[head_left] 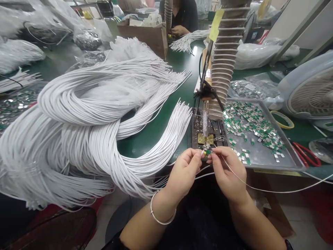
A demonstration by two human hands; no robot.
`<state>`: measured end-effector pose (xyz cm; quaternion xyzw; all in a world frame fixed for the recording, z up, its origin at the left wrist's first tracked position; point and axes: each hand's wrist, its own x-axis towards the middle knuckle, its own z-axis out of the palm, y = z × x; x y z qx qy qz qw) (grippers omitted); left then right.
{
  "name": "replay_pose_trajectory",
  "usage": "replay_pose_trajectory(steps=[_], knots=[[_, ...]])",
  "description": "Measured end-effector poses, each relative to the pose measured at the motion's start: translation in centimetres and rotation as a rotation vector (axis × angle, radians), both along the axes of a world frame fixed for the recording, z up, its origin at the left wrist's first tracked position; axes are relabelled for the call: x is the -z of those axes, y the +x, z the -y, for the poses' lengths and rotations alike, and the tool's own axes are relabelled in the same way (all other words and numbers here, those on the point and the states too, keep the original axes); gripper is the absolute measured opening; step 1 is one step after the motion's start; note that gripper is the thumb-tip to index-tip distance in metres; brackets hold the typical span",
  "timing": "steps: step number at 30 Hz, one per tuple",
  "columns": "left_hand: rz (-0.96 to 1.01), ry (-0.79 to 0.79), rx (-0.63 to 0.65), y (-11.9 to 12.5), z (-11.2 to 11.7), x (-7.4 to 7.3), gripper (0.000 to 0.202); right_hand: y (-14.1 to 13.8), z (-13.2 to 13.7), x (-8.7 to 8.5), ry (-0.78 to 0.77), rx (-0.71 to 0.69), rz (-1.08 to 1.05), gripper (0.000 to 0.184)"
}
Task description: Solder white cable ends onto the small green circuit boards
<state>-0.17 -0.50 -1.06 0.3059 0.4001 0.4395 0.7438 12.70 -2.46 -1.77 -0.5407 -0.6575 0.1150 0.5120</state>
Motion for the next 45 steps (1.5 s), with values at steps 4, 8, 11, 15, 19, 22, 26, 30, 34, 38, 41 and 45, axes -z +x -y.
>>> replay_pose_trajectory(steps=[4,8,11,15,19,22,26,30,34,38,41,45], knots=[[0.018,-0.006,-0.061,0.2,-0.2,-0.6,0.026,-0.3,-0.1,0.3,-0.023,0.005,-0.057,0.013],[0.003,0.001,-0.095,0.3,-0.2,-1.2,0.023,-0.3,-0.1,0.6,-0.042,0.001,-0.095,0.012],[0.016,0.010,-0.089,0.3,-0.2,-1.3,0.021,-0.3,-0.1,0.8,-0.055,0.001,-0.099,0.012],[0.029,0.026,-0.081,0.2,-0.1,-1.2,0.019,-0.2,0.1,0.9,-0.067,0.001,-0.088,0.011],[0.028,0.040,-0.081,0.3,-0.1,-0.9,0.017,-0.2,0.2,1.1,-0.070,-0.013,-0.102,0.013],[0.022,0.056,-0.083,0.3,-0.1,-0.8,0.015,-0.2,0.2,1.2,-0.069,-0.021,-0.108,0.013],[0.013,0.084,-0.090,0.3,0.0,-0.8,0.015,-0.3,0.1,1.1,-0.043,-0.031,-0.080,0.013],[-0.013,0.085,-0.099,0.4,0.0,-1.0,0.015,-0.2,0.1,0.8,0.046,-0.024,0.015,0.018],[-0.069,0.080,-0.106,0.4,-0.1,-1.1,0.014,-0.3,0.4,1.0,0.169,0.019,0.038,0.034],[-0.114,0.070,-0.115,0.4,-0.3,-1.1,0.015,-0.7,0.7,1.7,0.203,0.021,-0.069,0.040],[-0.108,0.059,-0.112,0.4,-0.4,-1.3,0.014,-0.7,0.7,1.8,0.210,0.013,-0.074,0.037],[-0.076,0.064,-0.116,0.5,-0.4,-1.7,0.014,-0.4,0.4,1.4,0.253,-0.017,-0.017,0.032]])
